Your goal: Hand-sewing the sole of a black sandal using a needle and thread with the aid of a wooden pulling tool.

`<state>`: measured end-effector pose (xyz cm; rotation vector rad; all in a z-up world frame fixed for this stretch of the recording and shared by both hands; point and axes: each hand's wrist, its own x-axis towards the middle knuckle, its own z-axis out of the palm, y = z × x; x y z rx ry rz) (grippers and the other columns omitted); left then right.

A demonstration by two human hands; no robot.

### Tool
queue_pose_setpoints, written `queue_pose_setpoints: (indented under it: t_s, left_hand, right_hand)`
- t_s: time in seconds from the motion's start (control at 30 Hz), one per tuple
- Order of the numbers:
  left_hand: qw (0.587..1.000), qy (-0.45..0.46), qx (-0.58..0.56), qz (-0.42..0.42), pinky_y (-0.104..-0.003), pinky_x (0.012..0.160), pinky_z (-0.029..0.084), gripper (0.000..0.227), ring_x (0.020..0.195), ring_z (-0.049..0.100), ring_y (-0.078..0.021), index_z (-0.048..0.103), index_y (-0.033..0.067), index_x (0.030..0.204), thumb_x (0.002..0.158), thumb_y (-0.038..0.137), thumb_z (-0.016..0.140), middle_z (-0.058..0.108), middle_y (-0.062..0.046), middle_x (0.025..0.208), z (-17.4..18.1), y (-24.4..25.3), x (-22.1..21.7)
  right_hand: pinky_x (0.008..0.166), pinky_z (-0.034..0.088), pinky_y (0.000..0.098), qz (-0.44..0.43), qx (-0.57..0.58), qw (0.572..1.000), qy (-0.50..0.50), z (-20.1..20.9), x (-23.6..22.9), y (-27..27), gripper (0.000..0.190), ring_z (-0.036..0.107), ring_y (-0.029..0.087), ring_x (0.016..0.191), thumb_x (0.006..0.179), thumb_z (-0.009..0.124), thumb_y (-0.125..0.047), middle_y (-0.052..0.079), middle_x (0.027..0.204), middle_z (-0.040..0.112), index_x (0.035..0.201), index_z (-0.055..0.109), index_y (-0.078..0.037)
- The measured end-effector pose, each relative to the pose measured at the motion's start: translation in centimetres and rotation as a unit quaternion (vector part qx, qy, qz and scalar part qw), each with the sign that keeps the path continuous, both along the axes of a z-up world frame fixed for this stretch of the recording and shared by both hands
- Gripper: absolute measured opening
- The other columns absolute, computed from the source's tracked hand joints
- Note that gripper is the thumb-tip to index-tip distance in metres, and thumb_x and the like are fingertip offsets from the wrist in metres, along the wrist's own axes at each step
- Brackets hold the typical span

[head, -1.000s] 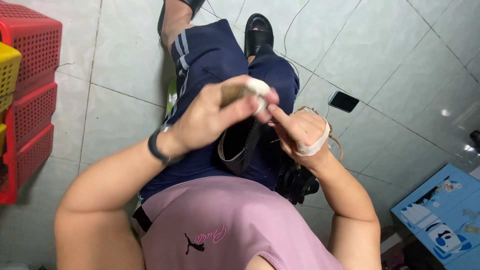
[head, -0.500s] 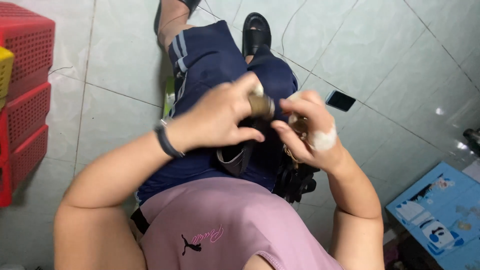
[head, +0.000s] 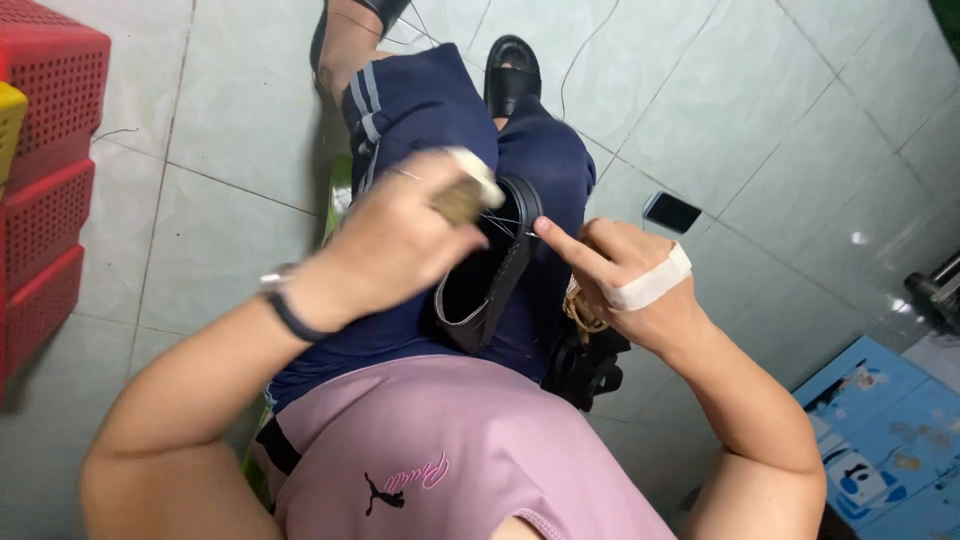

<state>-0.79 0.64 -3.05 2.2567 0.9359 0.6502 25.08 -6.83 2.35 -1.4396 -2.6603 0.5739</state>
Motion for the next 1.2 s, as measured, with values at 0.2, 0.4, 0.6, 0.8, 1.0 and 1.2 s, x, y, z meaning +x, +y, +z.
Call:
queue_pose_setpoints:
  t_s: [0.2,0.4,0.6,0.8,1.0,1.2]
  left_hand:
    - [0.987,-0.113,-0.056,-0.094,-0.041,0.078,0.047,0.046,0.093,0.057,-0.0364,0.064,-0.0067,0.078,0.077,0.037,0.075,0.054,-0.018,0.103,-3.6,-1.2,3.1]
    - [0.987,-0.122,-0.048,-0.09,-0.039,0.074,0.044,0.047,0.089,0.055,-0.0336,0.062,-0.005,0.073,0.074,0.039,0.077,0.053,-0.015,0.099,-4.5,-1.2,3.8]
    - [0.989,-0.127,-0.032,-0.074,-0.038,0.071,0.044,0.044,0.089,0.057,-0.0316,0.061,-0.0034,0.075,0.079,0.039,0.072,0.052,-0.012,0.098,-4.9,-1.3,3.8]
    - [0.944,-0.225,-0.236,0.047,-0.035,0.062,0.047,0.029,0.065,0.06,-0.0316,0.066,0.0011,0.074,0.082,0.024,0.082,0.058,-0.012,0.069,-2.1,2.6,-4.5]
    - [0.911,0.156,-0.198,0.327,-0.045,0.129,-0.007,0.067,0.153,-0.002,-0.035,0.008,-0.0061,0.154,0.101,-0.009,0.049,0.002,-0.022,0.16,0.9,2.1,-6.2]
    - [0.978,-0.092,0.188,-0.015,-0.043,0.075,0.045,0.018,0.083,0.049,-0.0313,0.061,0.0006,0.067,0.084,0.004,0.061,0.052,-0.014,0.092,-3.0,-2.3,3.2]
  right_hand:
    - [0.049,0.049,0.0312,0.022,-0.011,0.995,-0.092,1.1,0.2,0.5,0.044,0.055,0.02,0.055,0.087,0.054,-0.01,0.005,0.078,0.053,0.13,0.06,-0.019]
    - [0.043,0.049,0.0299,0.016,-0.053,0.987,-0.149,1.5,-0.7,1.1,0.051,0.057,0.019,0.05,0.083,0.056,-0.011,0.002,0.07,0.052,0.133,0.057,-0.02]
    - [0.044,0.048,0.0317,-0.024,-0.047,0.997,-0.061,-1.7,-1.4,0.3,0.027,0.059,0.022,0.053,0.09,0.055,-0.013,0.002,0.07,0.051,0.117,0.059,-0.011]
    - [0.074,0.051,0.0382,-0.113,-0.131,0.98,0.098,4.4,-0.1,2.8,0.041,0.063,0.031,0.086,0.088,0.066,-0.024,0.016,0.106,0.063,0.124,0.059,-0.005]
    - [0.076,0.053,0.0457,0.001,0.049,0.997,-0.056,4.2,-2.0,1.4,0.049,0.063,0.036,0.094,0.091,0.062,-0.046,0.02,0.111,0.06,0.116,0.06,-0.004]
    - [0.044,0.05,0.0331,0.015,-0.043,0.987,-0.157,0.2,-2.1,-0.7,0.037,0.06,0.026,0.058,0.084,0.058,-0.009,0.011,0.076,0.056,0.12,0.056,-0.003]
